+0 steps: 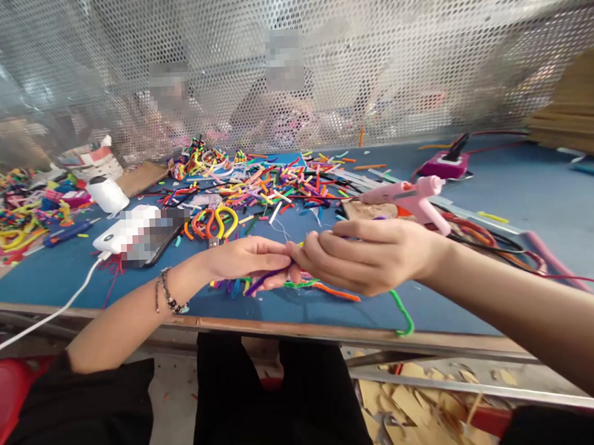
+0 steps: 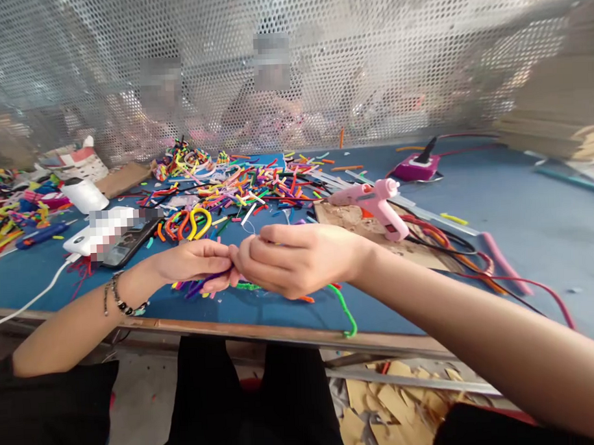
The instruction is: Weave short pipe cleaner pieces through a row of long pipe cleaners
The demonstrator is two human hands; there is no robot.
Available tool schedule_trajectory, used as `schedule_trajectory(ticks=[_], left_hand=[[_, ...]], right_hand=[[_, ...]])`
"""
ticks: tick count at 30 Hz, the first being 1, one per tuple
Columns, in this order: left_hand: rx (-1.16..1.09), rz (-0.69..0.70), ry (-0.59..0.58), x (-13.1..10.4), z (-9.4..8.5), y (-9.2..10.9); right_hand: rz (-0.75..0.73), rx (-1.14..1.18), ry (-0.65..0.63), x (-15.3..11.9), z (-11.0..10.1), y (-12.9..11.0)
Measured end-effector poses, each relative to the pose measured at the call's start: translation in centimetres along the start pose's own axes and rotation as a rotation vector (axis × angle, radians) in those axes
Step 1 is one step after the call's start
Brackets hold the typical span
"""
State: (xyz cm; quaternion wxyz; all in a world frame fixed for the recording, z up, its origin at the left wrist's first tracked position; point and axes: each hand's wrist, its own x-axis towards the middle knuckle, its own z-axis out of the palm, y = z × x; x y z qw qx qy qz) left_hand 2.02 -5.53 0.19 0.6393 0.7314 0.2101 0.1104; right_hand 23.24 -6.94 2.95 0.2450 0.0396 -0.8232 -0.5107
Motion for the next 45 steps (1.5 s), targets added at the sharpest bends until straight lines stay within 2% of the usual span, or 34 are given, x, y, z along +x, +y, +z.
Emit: schedule_trajectory(ticks=[4, 9, 13, 19, 22, 25, 29, 33, 36, 40, 42, 45], left_hand=[[0.000, 0.001, 0.112, -0.1, 0.1, -0.7], [0.035, -0.019, 0.178, -0.2, 0.3, -0.2], [-0.018, -0.028, 0.112, -0.4, 0.3, 0.0], [-0.125, -0.006, -0.032, -0.4, 0.0, -0.9], [-0.120, 0.021, -0.032, -0.4, 0.2, -1.3], [-0.066, 0.054, 0.017, -0.4, 0.3, -1.4], [0.069, 0.069, 0.095, -0.7, 0.1, -0.9], [0.243, 0.069, 0.157, -0.9, -0.1, -0.1], [0.397, 0.106, 0.210, -0.9, 0.0, 0.3], [0.619, 0.218, 0.321, -1.1, 0.1, 0.4], [0.868, 0.340, 0.388, -1.2, 0.1, 0.6], [1.535, 0.582, 0.484, -1.3, 0.1, 1.3]], right_hand=[[-0.028, 0.067, -0.043, 0.1, 0.5, 0.1], [0.069, 0.159, -0.128, -0.1, 1.2, -0.4], [0.045, 0.152, -0.060, 0.0, 1.6, -0.4], [-0.001, 0.194, 0.015, 0.5, 1.6, 0.1], [0.010, 0.148, 0.014, 0.6, 1.5, 0.0], [0.077, 0.166, -0.014, 0.5, 1.6, -0.4], [0.211, 0.343, -0.066, 0.0, 1.9, -0.8], [0.398, 0.657, -0.137, -0.4, 2.0, -1.3], [0.598, 1.012, -0.191, -0.2, 1.8, -1.7], [0.936, 1.481, -0.236, 0.9, 1.6, -1.7], [1.075, 1.642, -0.241, 1.3, 1.6, -1.7], [1.246, 1.863, -0.215, 1.5, 1.9, -1.6]])
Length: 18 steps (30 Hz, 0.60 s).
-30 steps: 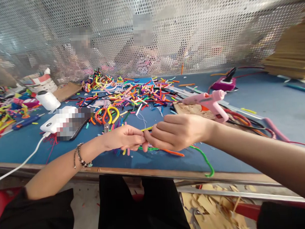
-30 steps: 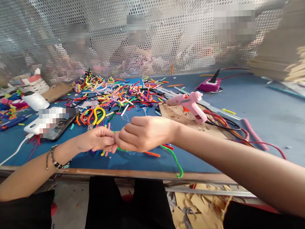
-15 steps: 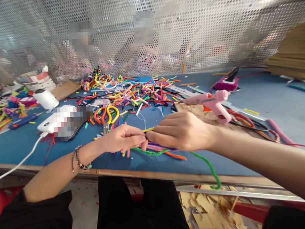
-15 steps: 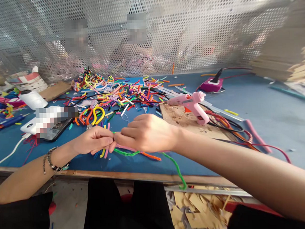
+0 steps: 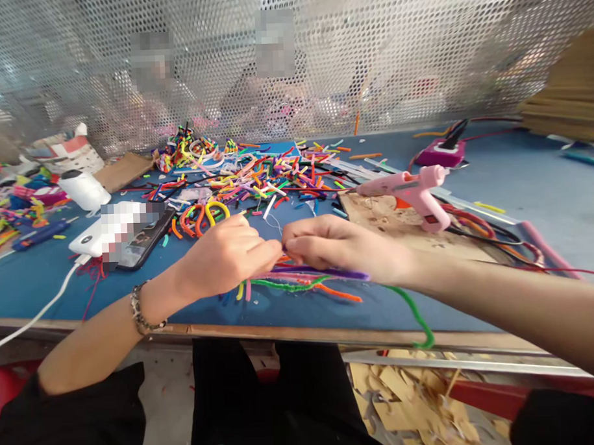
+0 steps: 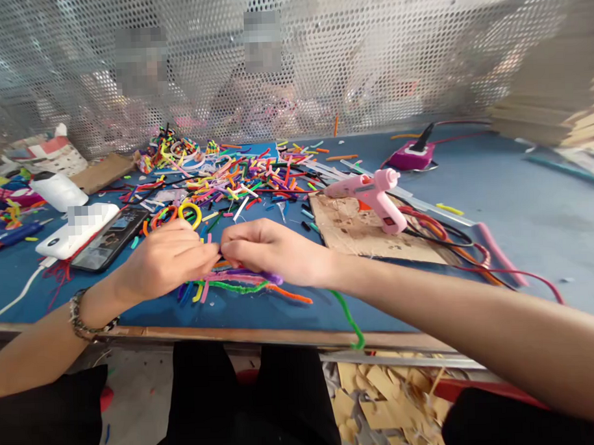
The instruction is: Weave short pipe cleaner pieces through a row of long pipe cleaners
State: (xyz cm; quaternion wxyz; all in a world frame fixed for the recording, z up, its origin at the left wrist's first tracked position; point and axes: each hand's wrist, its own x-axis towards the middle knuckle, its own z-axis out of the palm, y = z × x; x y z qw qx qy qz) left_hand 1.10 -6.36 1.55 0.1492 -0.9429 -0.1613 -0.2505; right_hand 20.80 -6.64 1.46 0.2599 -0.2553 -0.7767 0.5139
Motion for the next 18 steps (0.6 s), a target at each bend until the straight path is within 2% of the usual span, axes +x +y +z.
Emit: schedule_trajectory(ticks=[2, 4, 8, 11, 14, 18], left_hand=[[0.303, 0.145, 0.017, 0.5, -0.5, 0.0], [0.408, 0.188, -0.025, 1.0, -1.1, -0.1], [0.322, 0.131, -0.148, 1.9, -2.2, -0.1], [0.216, 0.092, -0.192, 2.2, -2.7, -0.4], [0.162, -0.003, -0.159, 2.0, -3.0, -1.2], [0.172, -0.116, 0.034, 1.3, -3.6, -2.6]], right_hand=[[0.047, 0.148, 0.020, 0.1, -0.1, 0.1], [0.060, 0.253, 0.040, 0.2, -0.1, 0.3], [0.059, 0.378, 0.013, 0.2, 0.2, 0.3], [0.047, 0.401, -0.014, 0.3, 0.5, -0.1], [-0.003, 0.225, 0.030, 0.5, 0.3, -1.1], [-0.225, -0.373, 0.178, 0.7, -2.0, -2.8]])
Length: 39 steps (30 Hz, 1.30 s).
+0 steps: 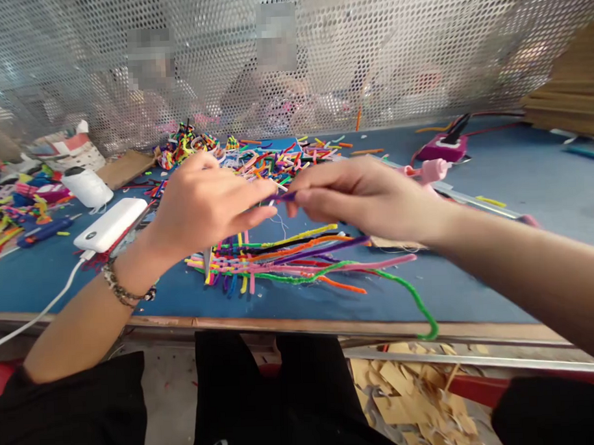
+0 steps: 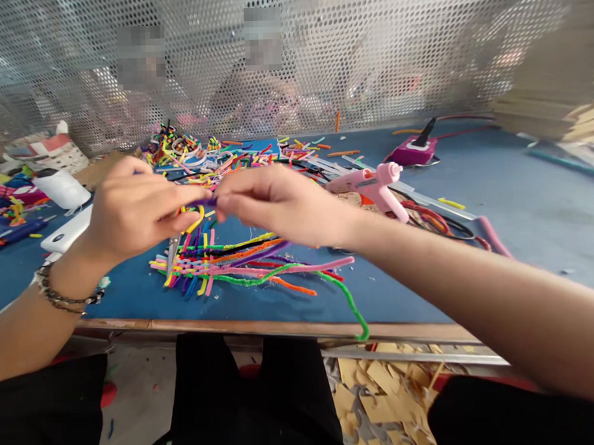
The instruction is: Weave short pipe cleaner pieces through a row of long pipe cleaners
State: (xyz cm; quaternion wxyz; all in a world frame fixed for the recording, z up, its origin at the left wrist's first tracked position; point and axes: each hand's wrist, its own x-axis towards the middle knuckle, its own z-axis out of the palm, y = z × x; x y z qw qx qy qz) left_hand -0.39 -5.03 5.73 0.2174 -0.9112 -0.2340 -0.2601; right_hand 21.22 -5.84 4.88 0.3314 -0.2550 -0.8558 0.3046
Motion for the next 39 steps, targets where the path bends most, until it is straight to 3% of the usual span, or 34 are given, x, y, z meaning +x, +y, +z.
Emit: schedule_trajectory(ticks=[3, 6, 8, 13, 17, 22, 29, 35, 39], left_hand=[[-0.052, -0.176, 0.052, -0.6, -0.3, -1.3], [-0.151, -0.342, -0.008, -1.7, 0.2, -2.3], [-0.206, -0.316, -0.140, -2.7, 1.0, -2.2], [-0.191, -0.278, -0.570, -5.8, 3.6, 0.7], [-0.132, -0.388, -0.736, -7.2, 5.0, 2.5], [-0.141, -0.397, -0.780, -7.4, 5.6, 2.7], [-0.140, -0.435, -0.788, -7.1, 5.6, 3.1], [-0.140, -0.441, -0.765, -6.9, 5.7, 3.5], [-0.151, -0.404, -0.744, -7.0, 5.5, 3.3]], right_hand=[[-0.178, -0.434, 0.164, 0.4, -2.6, 0.5], [-0.275, -0.576, 0.082, 0.4, -4.4, 1.6], [-0.339, -0.613, -0.023, 0.4, -4.7, 2.3], [-0.535, -0.770, -0.247, 1.4, -2.1, 3.7], [-0.505, -0.800, -0.501, 2.3, 0.7, 4.4], [-0.348, -0.765, -0.645, 2.6, 3.1, 4.9], [-0.342, -0.586, -0.589, 2.3, 3.9, 5.5], [-0.282, -0.557, -0.528, 0.7, 3.2, 5.2], [-0.325, -0.537, -0.502, -0.7, 3.8, 5.1]])
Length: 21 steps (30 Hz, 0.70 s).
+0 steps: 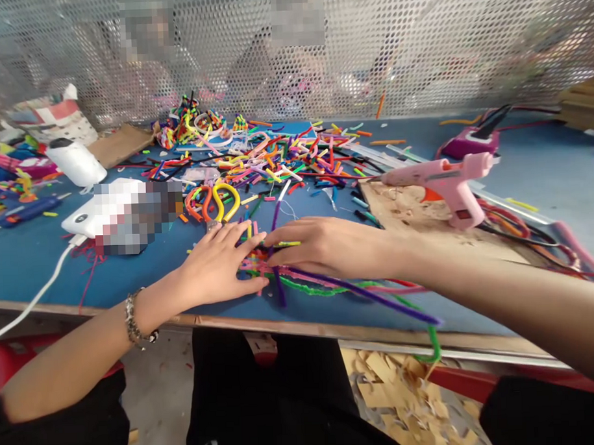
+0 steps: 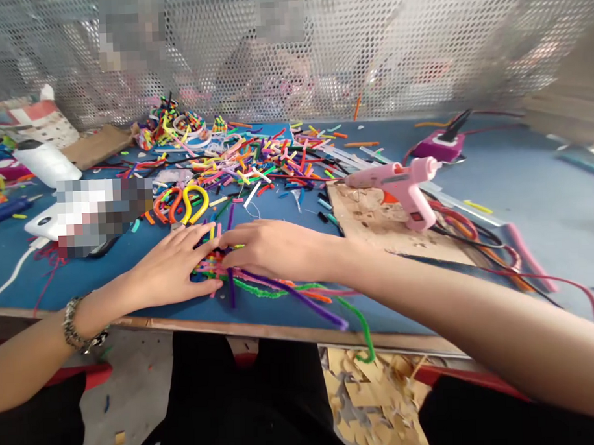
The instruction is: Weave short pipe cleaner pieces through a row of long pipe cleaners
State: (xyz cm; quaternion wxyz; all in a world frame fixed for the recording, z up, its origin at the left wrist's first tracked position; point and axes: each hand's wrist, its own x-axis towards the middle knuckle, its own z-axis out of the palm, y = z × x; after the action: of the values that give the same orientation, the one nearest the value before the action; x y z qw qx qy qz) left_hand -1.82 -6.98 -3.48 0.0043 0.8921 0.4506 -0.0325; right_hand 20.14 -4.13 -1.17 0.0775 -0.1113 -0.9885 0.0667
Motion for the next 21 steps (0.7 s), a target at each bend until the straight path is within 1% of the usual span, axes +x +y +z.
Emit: schedule_trajectory(ticks=[5, 9, 14, 18, 21], left_hand=[[-0.005, 0.015, -0.015, 0.1, -0.3, 0.0], [-0.008, 0.016, -0.005, 0.1, -0.3, 0.0], [0.005, 0.012, 0.052, 0.2, -0.1, -0.4], [-0.005, 0.017, 0.064, 0.3, 0.0, -0.4], [0.010, 0.011, 0.121, 0.3, -0.1, -0.1]], right_hand=[[0.005, -0.065, 0.024, -0.6, 1.4, -0.3], [0.012, -0.057, 0.041, -0.6, 1.6, -0.2], [0.018, -0.085, 0.133, -0.6, 2.1, -0.2], [0.013, -0.098, 0.198, -0.9, 2.8, -0.1], [0.050, -0.137, 0.232, -1.0, 2.2, 0.2]])
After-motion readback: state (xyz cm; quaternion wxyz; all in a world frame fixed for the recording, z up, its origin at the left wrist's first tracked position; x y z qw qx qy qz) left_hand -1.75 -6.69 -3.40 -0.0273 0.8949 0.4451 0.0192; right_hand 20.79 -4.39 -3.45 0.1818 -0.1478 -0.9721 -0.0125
